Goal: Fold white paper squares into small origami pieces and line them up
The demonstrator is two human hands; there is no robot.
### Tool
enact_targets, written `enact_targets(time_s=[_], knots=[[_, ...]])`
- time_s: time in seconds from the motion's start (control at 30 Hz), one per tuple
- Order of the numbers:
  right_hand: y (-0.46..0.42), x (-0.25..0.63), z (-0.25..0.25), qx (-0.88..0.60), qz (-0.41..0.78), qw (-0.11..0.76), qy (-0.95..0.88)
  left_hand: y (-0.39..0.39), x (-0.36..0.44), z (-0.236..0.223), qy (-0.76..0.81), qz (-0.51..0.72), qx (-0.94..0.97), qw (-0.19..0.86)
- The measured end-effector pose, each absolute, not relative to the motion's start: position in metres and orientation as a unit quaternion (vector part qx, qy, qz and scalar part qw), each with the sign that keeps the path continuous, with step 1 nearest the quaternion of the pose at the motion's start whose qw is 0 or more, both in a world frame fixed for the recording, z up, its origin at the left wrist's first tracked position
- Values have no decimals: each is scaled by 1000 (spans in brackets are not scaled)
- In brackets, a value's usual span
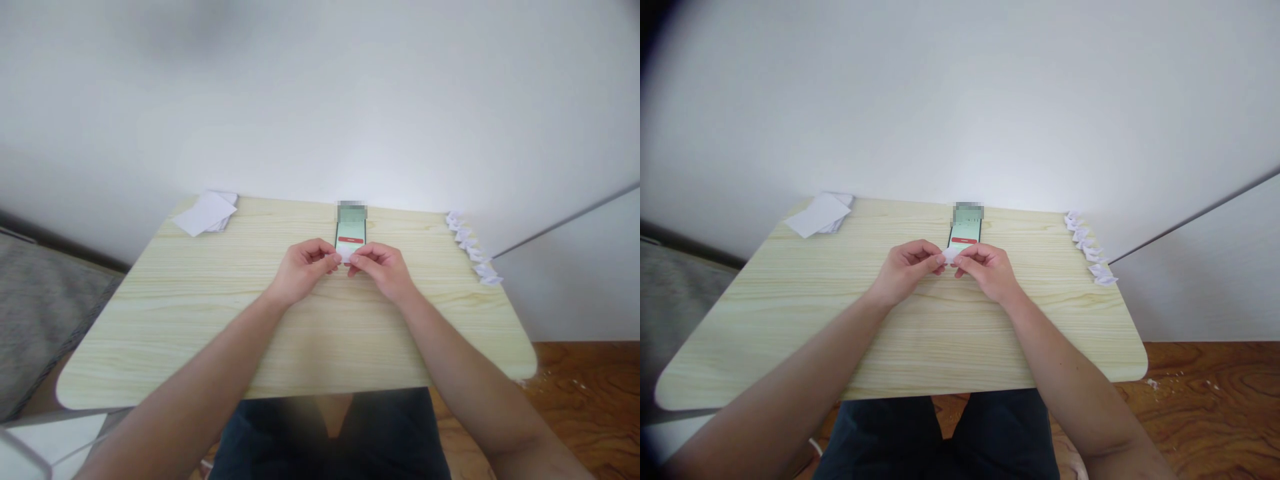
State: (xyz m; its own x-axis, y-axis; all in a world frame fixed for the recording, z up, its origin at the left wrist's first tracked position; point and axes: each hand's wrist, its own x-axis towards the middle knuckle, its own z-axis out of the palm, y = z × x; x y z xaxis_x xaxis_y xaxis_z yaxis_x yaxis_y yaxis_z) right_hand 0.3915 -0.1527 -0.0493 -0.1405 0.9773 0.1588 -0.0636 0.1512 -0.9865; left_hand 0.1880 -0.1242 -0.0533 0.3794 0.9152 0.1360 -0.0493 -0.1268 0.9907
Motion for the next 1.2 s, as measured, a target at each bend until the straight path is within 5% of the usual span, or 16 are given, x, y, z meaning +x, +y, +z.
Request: enact_targets(time_s=[1.2], knots=[[-152,392,-54,-460,509,481,-547,-127,192,-55,385,438,616,529]])
